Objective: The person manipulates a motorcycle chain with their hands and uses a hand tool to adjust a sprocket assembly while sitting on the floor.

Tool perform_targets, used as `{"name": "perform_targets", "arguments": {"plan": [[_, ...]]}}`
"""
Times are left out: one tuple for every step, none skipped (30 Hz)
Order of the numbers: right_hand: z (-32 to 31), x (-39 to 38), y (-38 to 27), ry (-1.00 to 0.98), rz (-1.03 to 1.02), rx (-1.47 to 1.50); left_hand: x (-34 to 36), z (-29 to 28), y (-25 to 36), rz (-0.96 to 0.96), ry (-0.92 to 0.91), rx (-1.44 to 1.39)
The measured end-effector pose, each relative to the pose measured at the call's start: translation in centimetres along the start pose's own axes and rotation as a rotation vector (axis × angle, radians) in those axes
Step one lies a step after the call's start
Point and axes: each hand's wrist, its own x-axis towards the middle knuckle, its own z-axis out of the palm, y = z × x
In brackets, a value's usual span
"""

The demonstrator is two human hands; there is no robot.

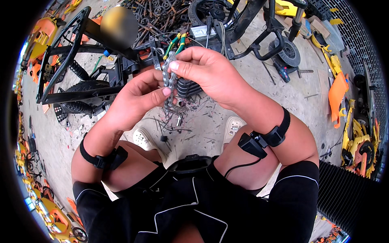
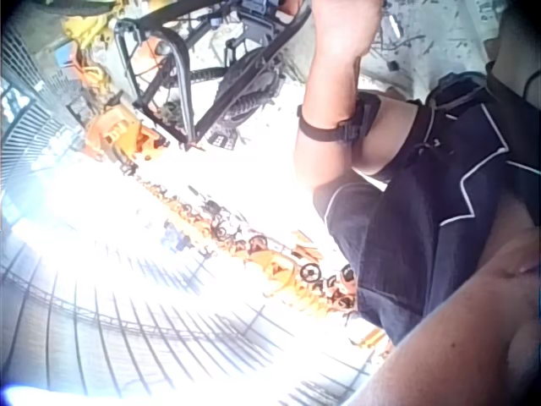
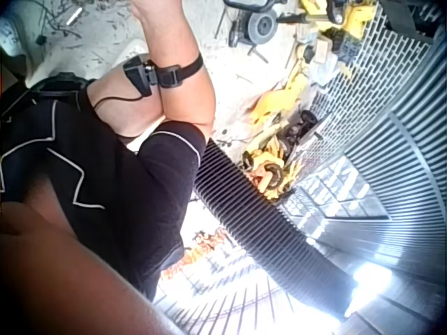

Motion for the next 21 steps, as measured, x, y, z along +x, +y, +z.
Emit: {"name": "perform_targets", "arguments": {"plan": [[0.0, 0.0, 0.0, 0.001, -0.002, -0.010, 0.0, 0.0, 0.0, -0.008, 0.015, 0.026], [0.0, 0.1, 0.0, 0.003, -0.012, -0.020, 0.0, -0.1, 0.0, 0.000, 0.021, 0.039], [0.0, 0.1, 0.0, 0.012, -0.009, -0.016, 0.1, -0.1, 0.0, 0.026, 0.021, 0.038], [0.0, 0.1, 0.0, 0.020, -0.013, -0.014, 0.2, -0.2, -0.1, 0.031, 0.028, 0.056], [0.1, 0.1, 0.0, 0.026, -0.027, -0.010, 0.2, -0.2, -0.2, 0.054, 0.029, 0.062], [0.1, 0.1, 0.1, 0.035, -0.020, -0.004, 0.3, -0.3, -0.2, 0.061, 0.035, 0.069], [0.1, 0.2, 0.1, 0.043, -0.022, 0.004, 0.3, -0.4, -0.2, 0.067, 0.030, 0.067], [0.2, 0.2, 0.2, 0.050, -0.024, 0.011, 0.4, -0.6, -0.3, 0.058, 0.031, 0.066], [0.2, 0.2, 0.2, 0.057, -0.019, 0.020, 0.4, -0.7, -0.3, 0.066, 0.026, 0.053], [0.3, 0.3, 0.2, 0.063, -0.015, 0.030, 0.4, -0.8, -0.3, 0.049, 0.030, 0.072], [0.3, 0.3, 0.2, 0.069, -0.016, 0.036, 0.4, -0.9, -0.3, 0.049, 0.029, 0.079], [0.3, 0.3, 0.2, 0.077, -0.010, 0.041, 0.4, -0.9, -0.3, 0.055, 0.023, 0.078], [0.4, 0.4, 0.2, 0.086, -0.009, 0.043, 0.5, -1.0, -0.3, 0.043, 0.030, 0.099], [0.4, 0.4, 0.2, 0.095, -0.011, 0.041, 0.5, -1.0, -0.2, 0.037, 0.032, 0.112], [0.4, 0.4, 0.2, 0.095, -0.002, 0.038, 0.5, -1.1, -0.2, 0.031, 0.034, 0.126], [0.4, 0.4, 0.2, 0.097, 0.004, 0.033, 0.6, -1.1, -0.2, 0.026, 0.048, 0.119], [0.4, 0.4, 0.2, 0.098, 0.010, 0.026, 0.6, -1.0, -0.3, 0.020, 0.061, 0.113], [0.4, 0.4, 0.2, 0.094, -0.003, 0.018, 0.6, -1.0, -0.3, 0.029, 0.072, 0.104], [0.4, 0.5, 0.3, 0.091, -0.017, 0.009, 0.6, -1.0, -0.3, 0.022, 0.078, 0.089], [0.4, 0.5, 0.3, 0.087, -0.031, 0.001, 0.6, -0.9, -0.3, 0.030, 0.080, 0.072], [0.4, 0.6, 0.3, 0.082, -0.044, -0.010, 0.6, -0.9, -0.3, 0.026, 0.090, 0.057]]}}
